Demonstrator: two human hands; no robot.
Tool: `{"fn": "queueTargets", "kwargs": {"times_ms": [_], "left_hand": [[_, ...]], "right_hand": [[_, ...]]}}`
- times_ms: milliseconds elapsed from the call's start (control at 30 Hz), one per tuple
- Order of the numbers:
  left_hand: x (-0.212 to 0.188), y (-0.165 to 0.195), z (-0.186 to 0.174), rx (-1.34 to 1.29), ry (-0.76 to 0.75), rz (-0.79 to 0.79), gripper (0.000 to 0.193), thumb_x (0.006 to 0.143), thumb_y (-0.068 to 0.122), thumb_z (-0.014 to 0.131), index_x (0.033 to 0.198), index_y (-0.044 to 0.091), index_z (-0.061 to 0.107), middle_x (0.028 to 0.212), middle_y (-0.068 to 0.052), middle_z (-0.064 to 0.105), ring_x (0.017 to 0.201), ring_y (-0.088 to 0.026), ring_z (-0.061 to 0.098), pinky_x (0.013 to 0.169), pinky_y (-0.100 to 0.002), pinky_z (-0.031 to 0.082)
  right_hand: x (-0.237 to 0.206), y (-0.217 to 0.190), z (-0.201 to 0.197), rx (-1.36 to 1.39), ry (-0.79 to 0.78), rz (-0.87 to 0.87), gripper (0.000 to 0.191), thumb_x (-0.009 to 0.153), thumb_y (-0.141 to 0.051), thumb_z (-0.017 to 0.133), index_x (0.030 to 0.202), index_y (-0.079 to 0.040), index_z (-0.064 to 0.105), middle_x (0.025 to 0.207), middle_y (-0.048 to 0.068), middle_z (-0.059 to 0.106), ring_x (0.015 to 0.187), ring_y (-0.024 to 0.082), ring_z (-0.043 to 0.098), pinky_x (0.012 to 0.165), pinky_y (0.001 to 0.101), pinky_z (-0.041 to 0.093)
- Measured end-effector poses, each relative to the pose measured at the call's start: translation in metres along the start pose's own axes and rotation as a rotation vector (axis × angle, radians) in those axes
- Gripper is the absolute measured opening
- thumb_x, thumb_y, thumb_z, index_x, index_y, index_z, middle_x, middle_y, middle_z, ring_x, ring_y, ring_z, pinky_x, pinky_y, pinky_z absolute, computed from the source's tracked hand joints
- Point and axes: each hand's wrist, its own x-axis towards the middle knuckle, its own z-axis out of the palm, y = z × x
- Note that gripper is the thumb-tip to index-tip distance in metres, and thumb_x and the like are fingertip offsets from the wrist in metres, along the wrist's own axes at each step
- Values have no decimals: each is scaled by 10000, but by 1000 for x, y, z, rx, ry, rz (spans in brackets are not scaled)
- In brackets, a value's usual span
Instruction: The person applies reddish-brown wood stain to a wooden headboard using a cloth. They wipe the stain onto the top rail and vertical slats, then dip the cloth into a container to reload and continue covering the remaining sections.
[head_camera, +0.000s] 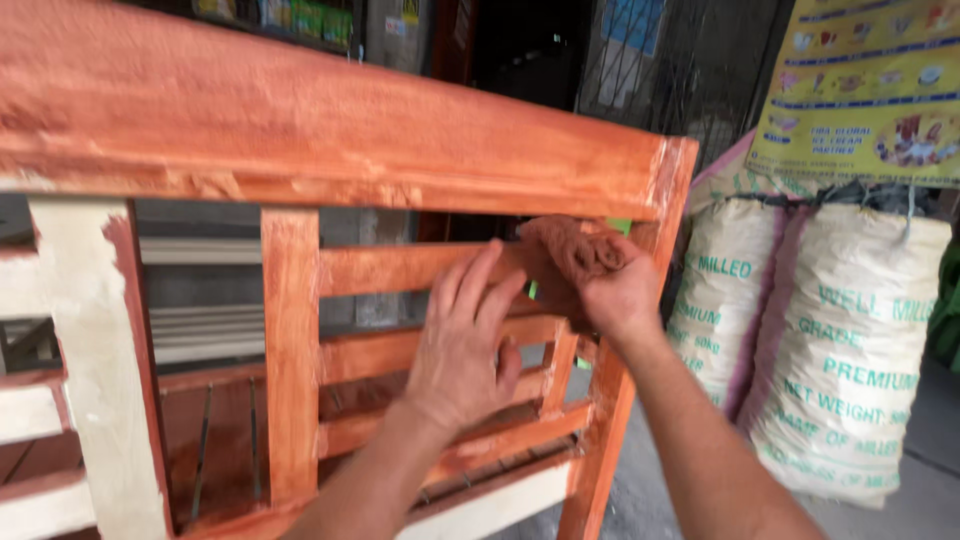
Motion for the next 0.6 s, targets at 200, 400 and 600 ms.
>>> {"fn": "queueTargets", "kwargs": {"times_ms": [200,400,600], "left_hand": [[-163,44,12,-316,-159,-418,643,724,22,631,1361,51,544,1542,-194,405,1373,-443,420,1119,-506,411],[-288,34,17,-368,-594,-769,578,789,4,628,1350,99,528,1440,-149,457,1391,-380,403,1102,-471,402],[-345,39,19,32,-959,-1034,593,816,100,678,1369,137,468,1517,-155,374,1465,-381,287,1214,-520,264]], "right_hand": [[-175,32,51,349,332,632,436,774,15,737,1204,7,658,1102,146,758,950,282,739,780,396,627],[-293,70,77,301,294,1053,574,737,48,794,1246,72,532,1155,218,708,956,328,737,797,467,652],[-375,105,88,80,6,1454,883,656,77,825,1404,-18,365,1256,244,650,1008,384,737,746,509,650]]}}
